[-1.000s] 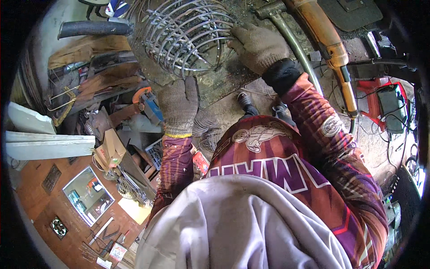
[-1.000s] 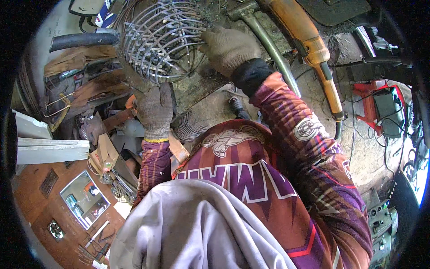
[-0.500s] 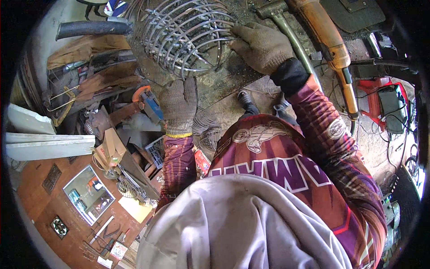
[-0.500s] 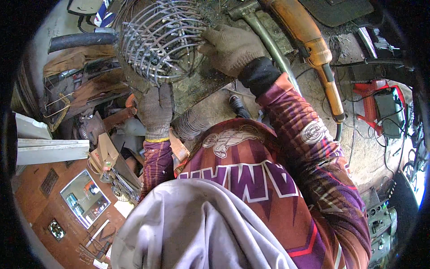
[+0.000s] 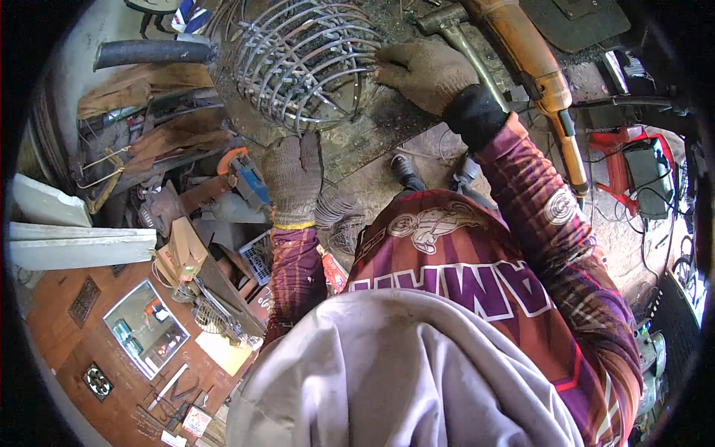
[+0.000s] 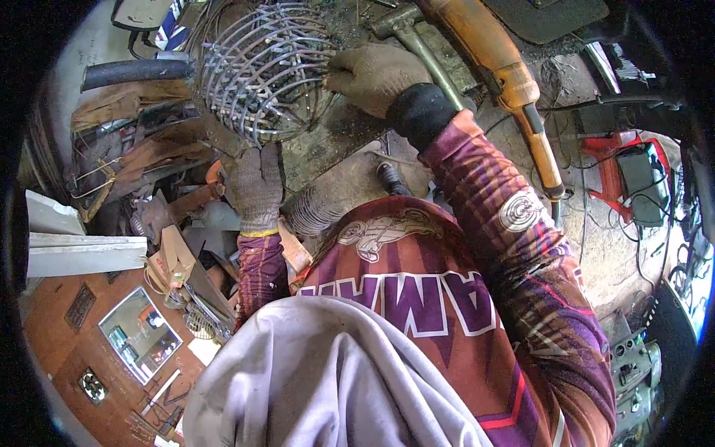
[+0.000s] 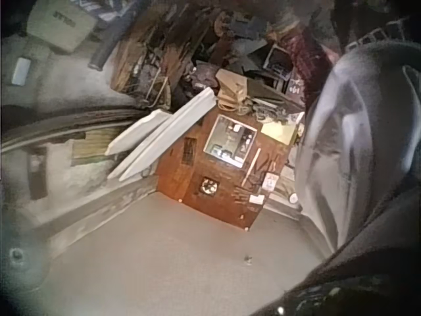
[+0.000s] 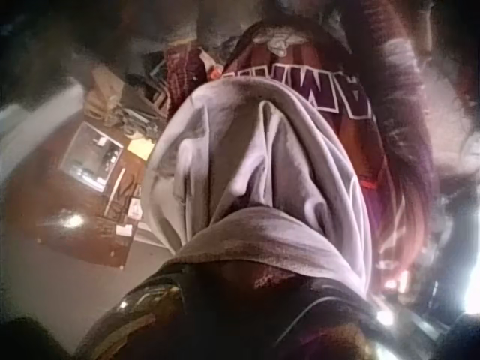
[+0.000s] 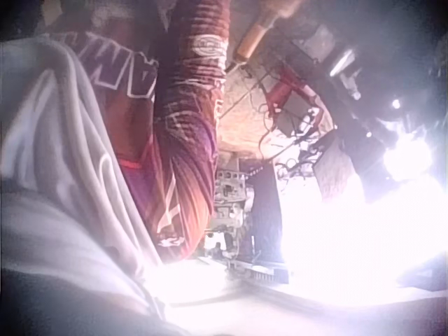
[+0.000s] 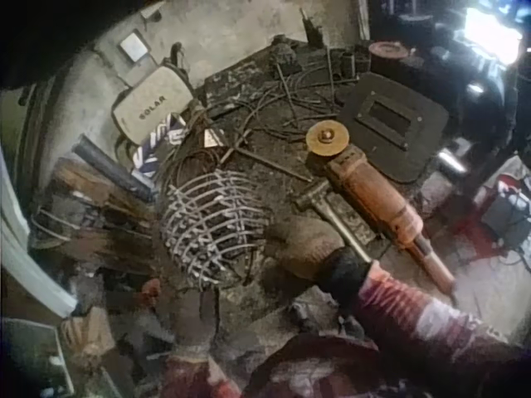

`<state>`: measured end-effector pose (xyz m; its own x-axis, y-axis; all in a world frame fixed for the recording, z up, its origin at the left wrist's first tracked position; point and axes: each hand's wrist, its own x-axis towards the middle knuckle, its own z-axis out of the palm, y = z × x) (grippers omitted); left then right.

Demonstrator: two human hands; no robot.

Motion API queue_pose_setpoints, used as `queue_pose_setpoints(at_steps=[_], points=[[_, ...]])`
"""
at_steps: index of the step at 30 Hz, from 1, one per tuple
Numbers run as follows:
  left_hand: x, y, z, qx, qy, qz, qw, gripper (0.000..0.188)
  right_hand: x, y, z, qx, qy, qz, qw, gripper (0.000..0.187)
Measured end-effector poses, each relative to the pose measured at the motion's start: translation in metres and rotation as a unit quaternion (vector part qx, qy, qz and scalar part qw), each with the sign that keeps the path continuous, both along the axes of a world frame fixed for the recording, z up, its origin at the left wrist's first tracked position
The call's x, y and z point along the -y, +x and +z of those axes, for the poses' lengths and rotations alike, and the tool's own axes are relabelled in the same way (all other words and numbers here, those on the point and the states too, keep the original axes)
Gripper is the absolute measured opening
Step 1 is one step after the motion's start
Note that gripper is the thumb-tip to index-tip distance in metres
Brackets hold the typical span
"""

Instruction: The person positions metal rods on a round frame, uses a welding tool to fuse them together, and then smooths the welds with an angle grinder before using a hammer.

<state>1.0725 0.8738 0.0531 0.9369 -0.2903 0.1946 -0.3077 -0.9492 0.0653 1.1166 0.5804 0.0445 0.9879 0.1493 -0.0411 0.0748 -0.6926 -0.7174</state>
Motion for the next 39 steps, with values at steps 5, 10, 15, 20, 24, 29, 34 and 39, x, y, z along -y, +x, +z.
queue_pose_setpoints(at_steps=[5, 10, 15, 20, 24, 29, 34, 39], points=[[0.000, -0.001, 0.002, 0.000, 0.020, 0.008, 1.000, 0.038, -0.004, -0.011, -0.013, 0.056, -0.018, -0.020, 0.998, 0.047], [-0.001, -0.001, -0.003, -0.027, 0.011, 0.041, 0.999, 0.039, -0.004, -0.022, -0.022, 0.134, -0.041, -0.031, 0.990, 0.039], [0.003, -0.002, -0.001, -0.005, 0.005, 0.040, 0.999, 0.039, -0.005, -0.023, -0.018, 0.123, -0.072, -0.008, 0.990, 0.029], [-0.002, -0.002, -0.003, 0.016, -0.019, 0.011, 1.000, 0.039, -0.009, -0.022, -0.012, 0.103, -0.067, -0.007, 0.992, 0.029], [-0.007, -0.004, -0.012, 0.027, -0.045, 0.019, 0.998, 0.038, -0.008, -0.019, -0.013, 0.081, -0.079, -0.013, 0.993, 0.031], [-0.008, 0.000, -0.010, -0.007, -0.050, 0.010, 0.999, 0.039, -0.011, -0.019, -0.007, 0.070, -0.059, -0.028, 0.995, 0.030], [-0.012, 0.002, -0.018, 0.037, -0.086, -0.020, 0.995, 0.040, -0.012, -0.018, -0.008, 0.062, -0.083, -0.033, 0.994, 0.030], [-0.023, 0.003, -0.026, 0.053, -0.040, -0.024, 0.998, 0.042, -0.009, -0.018, -0.014, 0.109, -0.067, -0.026, 0.992, 0.032]])
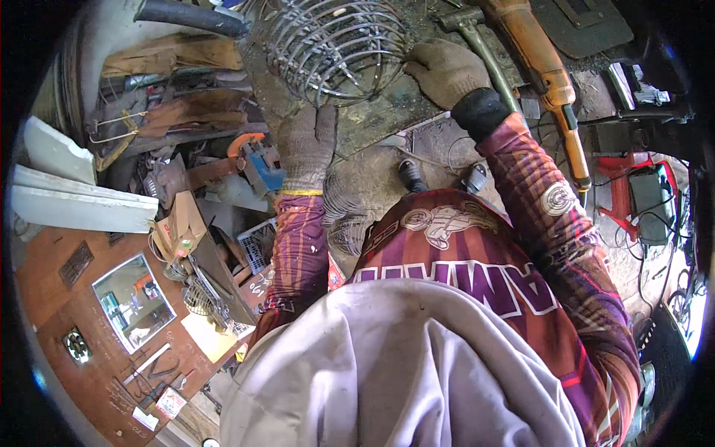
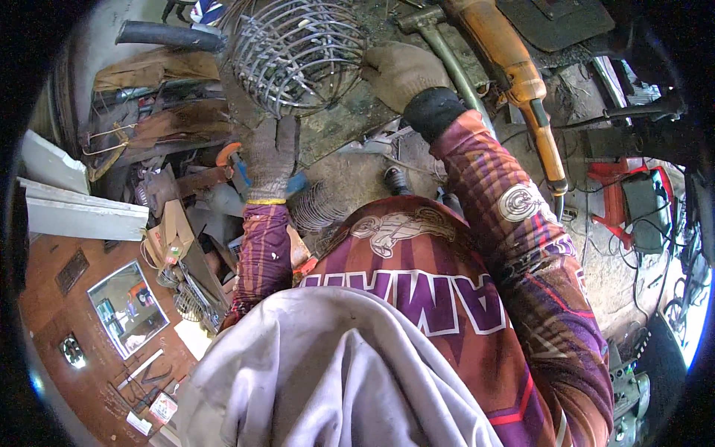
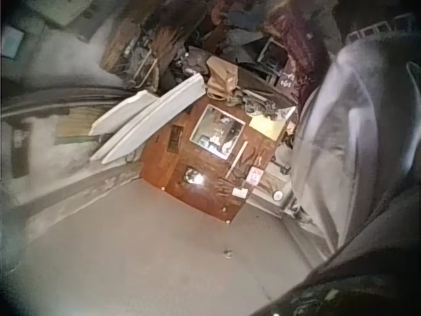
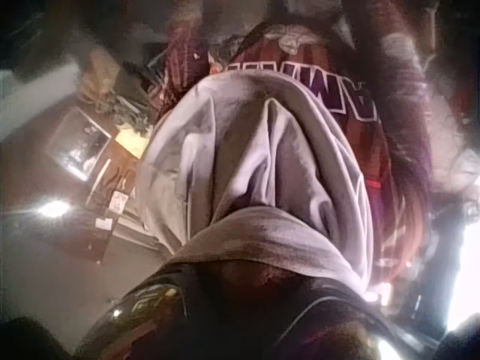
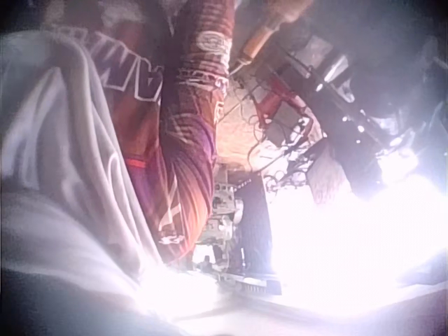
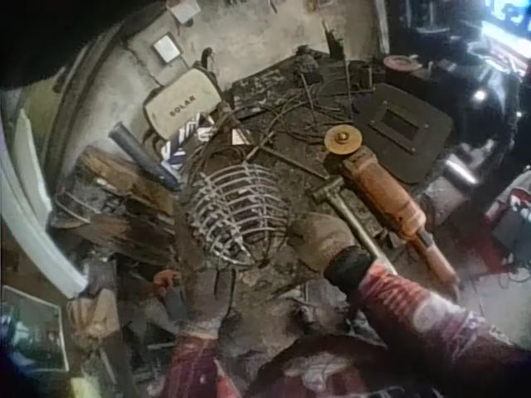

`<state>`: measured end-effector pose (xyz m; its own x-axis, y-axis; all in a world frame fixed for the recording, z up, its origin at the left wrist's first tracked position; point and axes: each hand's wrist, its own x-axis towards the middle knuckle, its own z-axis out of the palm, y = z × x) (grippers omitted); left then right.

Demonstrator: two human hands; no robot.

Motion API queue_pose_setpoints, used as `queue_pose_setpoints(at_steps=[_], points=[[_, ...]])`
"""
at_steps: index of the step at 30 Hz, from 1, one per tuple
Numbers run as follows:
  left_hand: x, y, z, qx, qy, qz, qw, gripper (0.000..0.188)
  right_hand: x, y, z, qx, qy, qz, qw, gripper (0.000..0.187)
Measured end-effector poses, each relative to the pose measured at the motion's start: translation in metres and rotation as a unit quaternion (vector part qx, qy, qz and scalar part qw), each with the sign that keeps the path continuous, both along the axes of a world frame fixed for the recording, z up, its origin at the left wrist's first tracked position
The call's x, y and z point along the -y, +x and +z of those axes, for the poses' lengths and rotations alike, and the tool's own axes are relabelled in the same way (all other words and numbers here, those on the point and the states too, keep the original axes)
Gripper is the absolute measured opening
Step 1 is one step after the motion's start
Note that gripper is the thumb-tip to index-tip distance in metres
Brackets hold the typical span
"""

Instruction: The person positions metal rods on a round frame, uses a welding tool to fuse them together, and then smooths the welds with an angle grinder before using a hammer.

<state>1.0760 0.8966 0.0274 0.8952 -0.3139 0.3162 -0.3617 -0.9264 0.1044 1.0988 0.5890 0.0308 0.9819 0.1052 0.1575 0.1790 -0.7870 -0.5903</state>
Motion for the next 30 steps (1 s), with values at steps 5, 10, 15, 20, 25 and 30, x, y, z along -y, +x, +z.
queue_pose_setpoints(at_steps=[5, 10, 15, 20, 25, 30], points=[[-0.002, -0.005, 0.000, -0.090, -0.123, 0.036, 0.988, 0.040, 0.000, -0.001, 0.004, -0.007, -0.019, -0.012, 1.000, 0.035], [-0.003, -0.003, -0.002, -0.018, -0.189, -0.006, 0.982, 0.028, 0.000, 0.000, 0.003, -0.037, -0.008, -0.013, 0.999, 0.038], [-0.003, -0.003, 0.001, -0.070, -0.150, -0.006, 0.986, 0.028, 0.001, 0.000, -0.003, -0.010, -0.015, -0.013, 1.000, 0.038], [-0.006, -0.004, -0.001, -0.085, -0.182, -0.004, 0.980, 0.029, 0.000, 0.001, -0.005, -0.017, -0.025, -0.020, 0.999, 0.038], [0.001, 0.000, 0.004, -0.036, -0.177, -0.032, 0.983, 0.022, -0.001, 0.000, -0.004, 0.013, -0.038, -0.024, 0.999, 0.033], [-0.001, 0.001, -0.003, -0.017, -0.219, -0.037, 0.975, 0.023, 0.003, 0.000, -0.003, 0.009, 0.000, -0.023, 1.000, 0.036]])
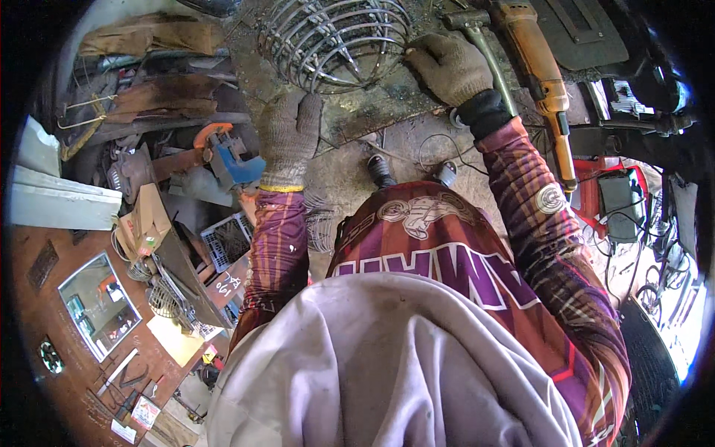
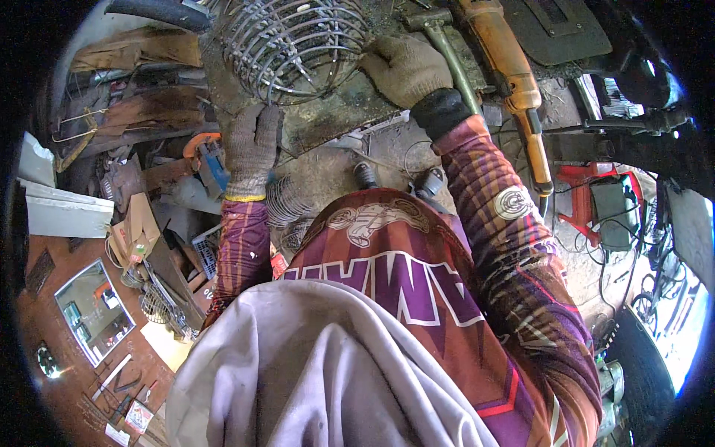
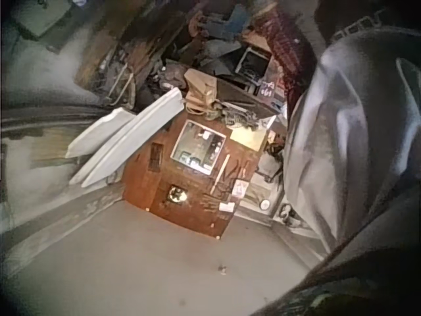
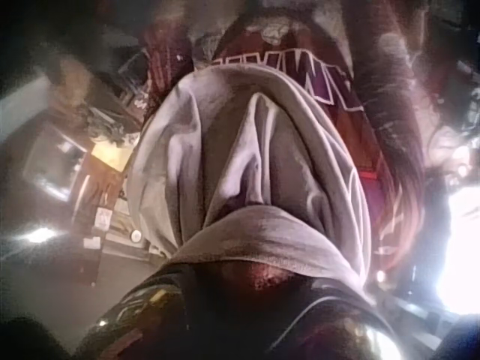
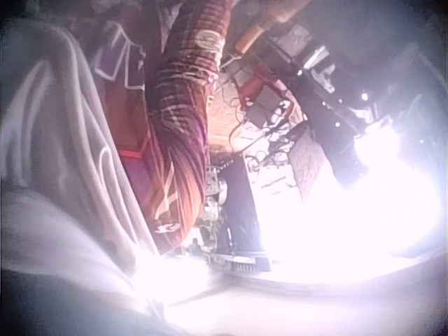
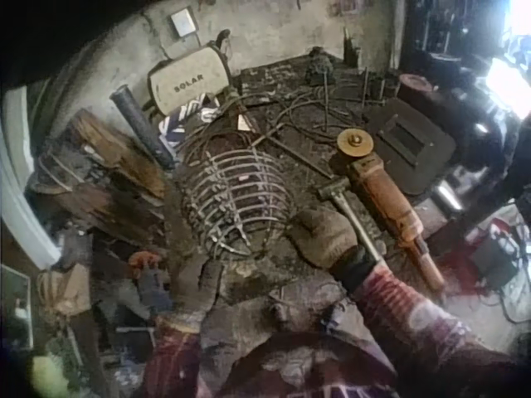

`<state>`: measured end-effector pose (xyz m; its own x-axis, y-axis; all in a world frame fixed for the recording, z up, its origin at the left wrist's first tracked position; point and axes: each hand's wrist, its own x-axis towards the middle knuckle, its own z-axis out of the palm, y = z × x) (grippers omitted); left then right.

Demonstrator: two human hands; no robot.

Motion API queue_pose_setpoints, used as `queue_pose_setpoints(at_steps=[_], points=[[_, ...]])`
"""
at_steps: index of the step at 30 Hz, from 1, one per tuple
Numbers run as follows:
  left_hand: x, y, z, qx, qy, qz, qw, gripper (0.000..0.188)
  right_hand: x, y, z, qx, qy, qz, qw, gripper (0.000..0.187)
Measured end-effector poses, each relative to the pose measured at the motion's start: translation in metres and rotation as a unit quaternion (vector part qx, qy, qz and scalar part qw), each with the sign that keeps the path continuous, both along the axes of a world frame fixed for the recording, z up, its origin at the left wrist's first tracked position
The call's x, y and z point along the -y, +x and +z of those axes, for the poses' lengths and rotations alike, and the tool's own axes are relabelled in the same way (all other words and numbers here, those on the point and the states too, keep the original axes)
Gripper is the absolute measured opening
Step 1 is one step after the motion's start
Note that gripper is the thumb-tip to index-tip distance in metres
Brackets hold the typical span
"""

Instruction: The person positions metal rods on a round frame, uses a welding tool to fuse them together, and then smooths the welds with an angle grinder before using a hammer.

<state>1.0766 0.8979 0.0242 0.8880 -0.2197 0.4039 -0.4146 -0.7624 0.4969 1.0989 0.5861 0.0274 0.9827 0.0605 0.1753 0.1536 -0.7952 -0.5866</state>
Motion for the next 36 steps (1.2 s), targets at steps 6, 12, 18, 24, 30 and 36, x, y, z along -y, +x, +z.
queue_pose_setpoints(at_steps=[6, 12, 18, 24, 30, 36], points=[[0.003, -0.003, 0.003, -0.072, -0.035, 0.020, 0.997, 0.027, -0.001, -0.002, 0.007, -0.021, 0.030, 0.000, 0.999, 0.038], [0.006, -0.001, 0.010, -0.081, 0.022, 0.035, 0.996, 0.029, -0.007, -0.002, 0.001, 0.014, -0.056, -0.001, 0.998, 0.037], [0.009, -0.001, 0.007, 0.007, 0.088, 0.036, 0.995, 0.034, -0.008, -0.005, 0.005, -0.008, -0.049, 0.003, 0.999, 0.039], [0.003, 0.002, -0.009, -0.038, 0.032, 0.048, 0.998, 0.032, -0.008, -0.004, 0.005, -0.033, -0.069, 0.022, 0.997, 0.040], [0.006, 0.001, 0.004, -0.062, 0.097, 0.045, 0.992, 0.037, -0.008, -0.004, 0.007, -0.035, -0.070, 0.013, 0.997, 0.040], [0.001, 0.000, 0.007, -0.130, 0.036, 0.038, 0.990, 0.038, -0.010, -0.003, 0.009, -0.037, -0.036, -0.012, 0.999, 0.039]])
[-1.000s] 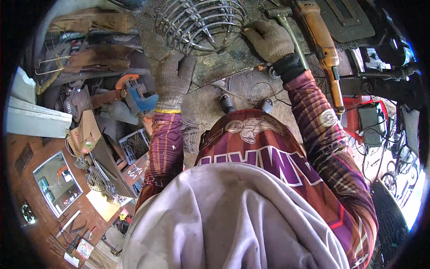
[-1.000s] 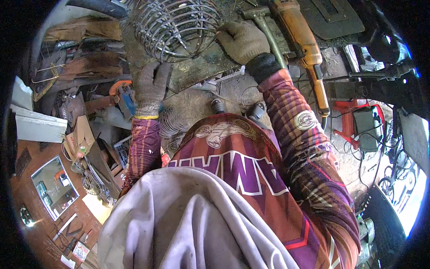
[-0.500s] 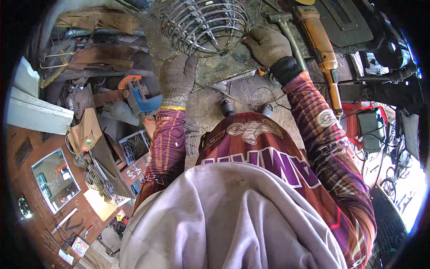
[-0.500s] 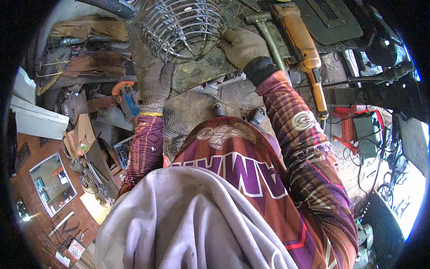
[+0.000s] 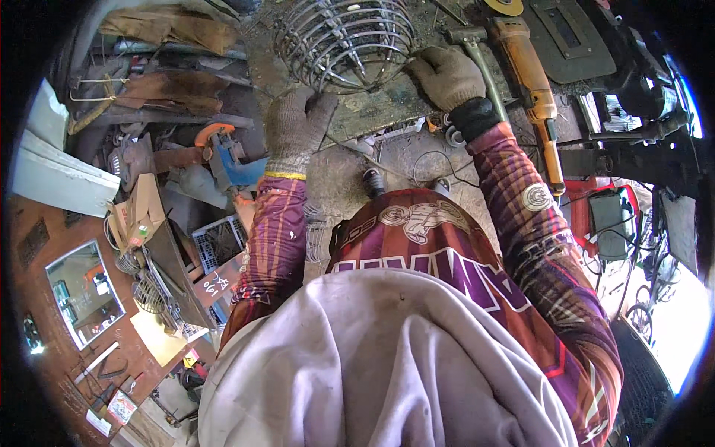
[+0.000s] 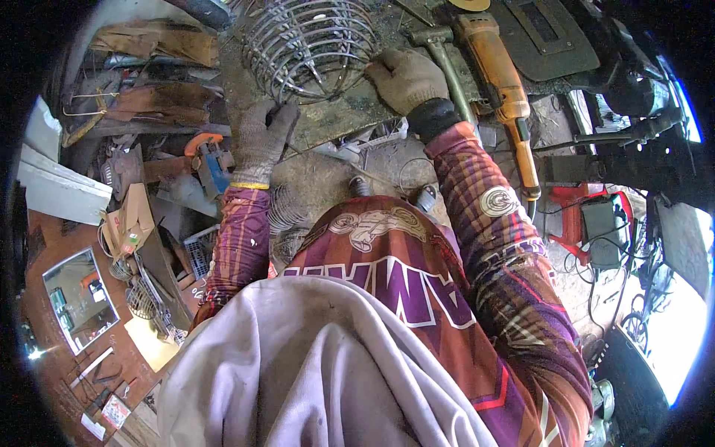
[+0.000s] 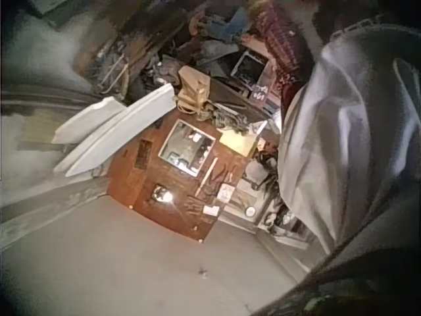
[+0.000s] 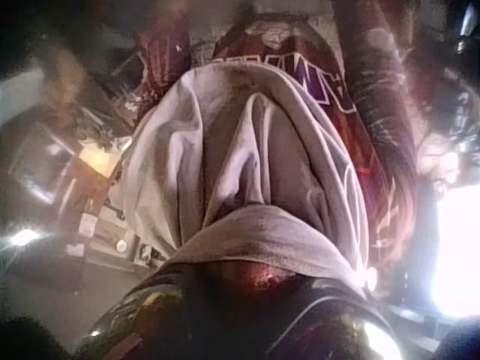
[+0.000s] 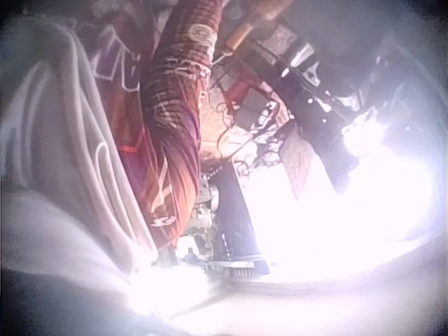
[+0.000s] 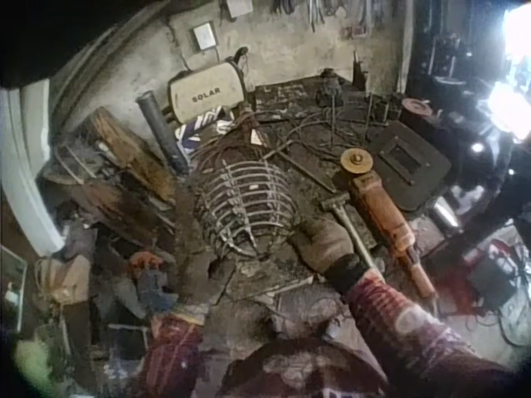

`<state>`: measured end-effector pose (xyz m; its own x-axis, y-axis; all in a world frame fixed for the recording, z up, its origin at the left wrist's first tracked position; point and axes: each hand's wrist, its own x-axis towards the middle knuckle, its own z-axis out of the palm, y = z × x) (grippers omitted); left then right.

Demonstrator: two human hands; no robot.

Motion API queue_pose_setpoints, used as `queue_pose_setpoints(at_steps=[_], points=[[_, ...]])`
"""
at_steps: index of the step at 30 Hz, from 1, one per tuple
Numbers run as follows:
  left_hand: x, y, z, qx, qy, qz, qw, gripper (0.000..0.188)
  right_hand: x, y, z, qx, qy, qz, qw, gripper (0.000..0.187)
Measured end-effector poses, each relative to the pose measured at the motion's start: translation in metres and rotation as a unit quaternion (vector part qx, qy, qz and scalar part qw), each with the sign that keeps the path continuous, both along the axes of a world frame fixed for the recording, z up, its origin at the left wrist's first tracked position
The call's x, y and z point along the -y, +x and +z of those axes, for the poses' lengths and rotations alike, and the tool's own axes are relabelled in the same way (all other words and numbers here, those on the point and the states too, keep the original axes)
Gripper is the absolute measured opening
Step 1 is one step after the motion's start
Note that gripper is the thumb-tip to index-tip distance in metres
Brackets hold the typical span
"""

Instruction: The person positions metal rods on a round frame, uses a welding tool to fuse them together, and then smooths the welds with an angle grinder before using a hammer.

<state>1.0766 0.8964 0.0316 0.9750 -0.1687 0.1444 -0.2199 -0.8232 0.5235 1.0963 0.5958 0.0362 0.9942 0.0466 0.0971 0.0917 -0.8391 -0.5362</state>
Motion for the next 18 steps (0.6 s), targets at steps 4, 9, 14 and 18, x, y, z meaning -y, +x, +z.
queue_pose_setpoints(at_steps=[4, 9, 14, 18], points=[[0.003, -0.002, 0.007, 0.074, 0.021, -0.016, 0.997, 0.038, 0.002, 0.003, -0.011, 0.042, -0.003, 0.010, 0.999, 0.039], [0.012, -0.009, 0.018, 0.089, 0.026, -0.005, 0.996, 0.027, 0.001, 0.000, -0.012, 0.034, -0.032, -0.003, 0.999, 0.040], [0.003, -0.006, 0.003, 0.087, 0.010, -0.002, 0.996, 0.026, -0.005, -0.001, -0.003, -0.005, -0.068, -0.021, 0.997, 0.041], [0.005, -0.003, 0.004, 0.096, 0.012, -0.018, 0.995, 0.026, -0.002, -0.002, 0.001, 0.007, -0.049, -0.013, 0.999, 0.044]])
